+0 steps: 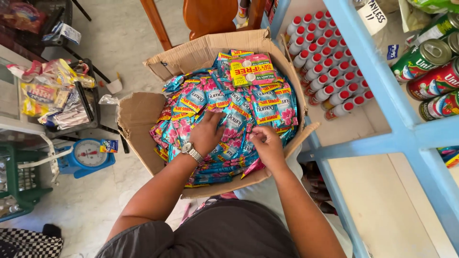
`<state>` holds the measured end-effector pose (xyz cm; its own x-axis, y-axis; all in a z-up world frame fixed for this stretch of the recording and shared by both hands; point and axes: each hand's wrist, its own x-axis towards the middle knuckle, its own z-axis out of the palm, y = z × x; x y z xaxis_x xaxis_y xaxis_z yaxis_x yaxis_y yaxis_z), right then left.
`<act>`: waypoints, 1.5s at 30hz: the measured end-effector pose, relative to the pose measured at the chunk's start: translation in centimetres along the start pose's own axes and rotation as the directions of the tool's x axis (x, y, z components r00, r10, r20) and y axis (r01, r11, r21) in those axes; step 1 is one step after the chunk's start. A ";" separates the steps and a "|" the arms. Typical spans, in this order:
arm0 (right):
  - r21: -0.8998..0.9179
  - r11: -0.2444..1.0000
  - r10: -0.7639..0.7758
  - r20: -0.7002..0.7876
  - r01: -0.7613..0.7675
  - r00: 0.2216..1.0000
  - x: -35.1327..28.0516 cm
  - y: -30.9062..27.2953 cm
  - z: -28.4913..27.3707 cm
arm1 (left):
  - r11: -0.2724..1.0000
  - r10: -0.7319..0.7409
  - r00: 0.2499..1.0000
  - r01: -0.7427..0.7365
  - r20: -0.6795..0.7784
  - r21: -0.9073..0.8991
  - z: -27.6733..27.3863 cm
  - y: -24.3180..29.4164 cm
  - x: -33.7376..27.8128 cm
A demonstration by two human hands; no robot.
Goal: Arrange detergent sachets from a cardboard box onto a store shelf.
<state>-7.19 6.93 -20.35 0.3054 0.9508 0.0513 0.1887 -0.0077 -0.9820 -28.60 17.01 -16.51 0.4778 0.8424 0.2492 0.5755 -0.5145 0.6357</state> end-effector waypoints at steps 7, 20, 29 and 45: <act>-0.385 0.914 0.193 0.127 -0.131 0.973 -1.7 -2.8 -0.1 | 0.979 -0.149 0.989 0.150 0.012 -0.141 2.9 -2.0 0.0; -0.462 0.855 0.284 0.034 -0.237 0.958 -1.0 -0.9 -0.3 | 0.976 -0.016 0.996 0.035 0.091 -0.216 2.0 -0.9 -0.7; 0.548 0.687 0.352 0.322 -0.476 0.879 -0.7 -3.0 -2.4 | 0.756 0.255 0.953 -0.090 0.165 -0.648 -0.5 4.9 -1.5; 0.824 0.518 0.244 0.113 -0.227 0.963 -1.0 -3.1 -3.0 | 0.909 0.151 0.973 -0.067 0.174 -0.412 0.4 4.8 -4.3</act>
<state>-5.30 5.08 -16.85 0.2352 0.9489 -0.2104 -0.7411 0.0351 -0.6704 -27.66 10.89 -14.81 0.6676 0.7139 0.2112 0.2175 -0.4584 0.8617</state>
